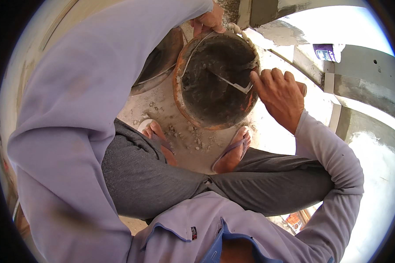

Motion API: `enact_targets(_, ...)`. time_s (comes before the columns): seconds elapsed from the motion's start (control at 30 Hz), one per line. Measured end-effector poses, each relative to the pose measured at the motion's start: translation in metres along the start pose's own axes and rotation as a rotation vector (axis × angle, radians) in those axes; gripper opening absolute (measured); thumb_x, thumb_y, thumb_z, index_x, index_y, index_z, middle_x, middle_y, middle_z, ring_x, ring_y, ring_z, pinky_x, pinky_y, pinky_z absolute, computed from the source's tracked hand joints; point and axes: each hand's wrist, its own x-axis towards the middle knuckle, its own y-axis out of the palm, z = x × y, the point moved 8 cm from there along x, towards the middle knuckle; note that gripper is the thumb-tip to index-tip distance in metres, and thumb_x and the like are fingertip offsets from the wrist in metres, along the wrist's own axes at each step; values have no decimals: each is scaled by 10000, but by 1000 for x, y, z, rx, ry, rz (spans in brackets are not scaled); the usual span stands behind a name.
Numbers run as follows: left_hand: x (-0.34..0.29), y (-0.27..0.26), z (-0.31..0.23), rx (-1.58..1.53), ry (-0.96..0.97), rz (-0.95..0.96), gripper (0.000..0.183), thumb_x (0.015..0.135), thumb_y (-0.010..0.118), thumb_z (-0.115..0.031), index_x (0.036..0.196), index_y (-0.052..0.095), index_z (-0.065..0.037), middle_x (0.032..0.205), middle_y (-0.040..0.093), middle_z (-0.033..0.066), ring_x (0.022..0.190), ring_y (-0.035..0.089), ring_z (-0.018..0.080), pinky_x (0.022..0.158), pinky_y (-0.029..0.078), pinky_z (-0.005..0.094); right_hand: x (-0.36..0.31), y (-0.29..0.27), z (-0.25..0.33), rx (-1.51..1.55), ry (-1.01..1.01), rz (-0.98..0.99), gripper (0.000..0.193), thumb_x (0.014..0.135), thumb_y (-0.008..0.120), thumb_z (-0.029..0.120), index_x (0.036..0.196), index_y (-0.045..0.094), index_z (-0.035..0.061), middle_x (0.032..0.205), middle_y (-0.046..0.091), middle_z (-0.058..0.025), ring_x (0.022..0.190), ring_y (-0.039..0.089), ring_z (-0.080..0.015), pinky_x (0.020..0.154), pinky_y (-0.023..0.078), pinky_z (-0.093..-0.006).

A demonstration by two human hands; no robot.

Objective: The person scrapes a tile with a trowel, then squats to scoop cement from a bucket and applies it to the floor edge and tile joints using the trowel.

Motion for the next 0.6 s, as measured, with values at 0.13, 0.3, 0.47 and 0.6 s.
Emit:
enact_targets(0.13,-6,34,-34,928,792,134,435,853,736,-367,1109,686,-19,1051,722,173,995,685,333,832,538,456,-2,2,6,36,-22,22,251,846,648,188,1038,581,41,853,571,-40,815,589,-188,651,436,-340)
enact_targets(0.3,19,12,5,26,122,159,389,757,847,-295,971,650,-37,981,713,178,981,677,376,822,532,478,-6,-7,21,98,-97,33,230,837,651,169,1024,593,49,837,578,-38,819,593,-181,650,436,-330)
enact_targets(0.47,-1,18,-29,663,581,173,327,924,691,-317,1066,685,-23,1041,728,145,992,678,284,845,526,456,-6,-7,21,148,-68,44,298,837,655,162,1107,609,48,872,595,-43,861,618,-184,678,460,-334)
enact_targets(0.6,7,15,-16,244,325,209,315,940,671,-308,1059,690,-17,1045,729,135,983,674,267,839,525,452,-8,-4,17,182,-64,82,342,845,653,162,1164,604,48,882,603,-40,855,623,-185,683,473,-342)
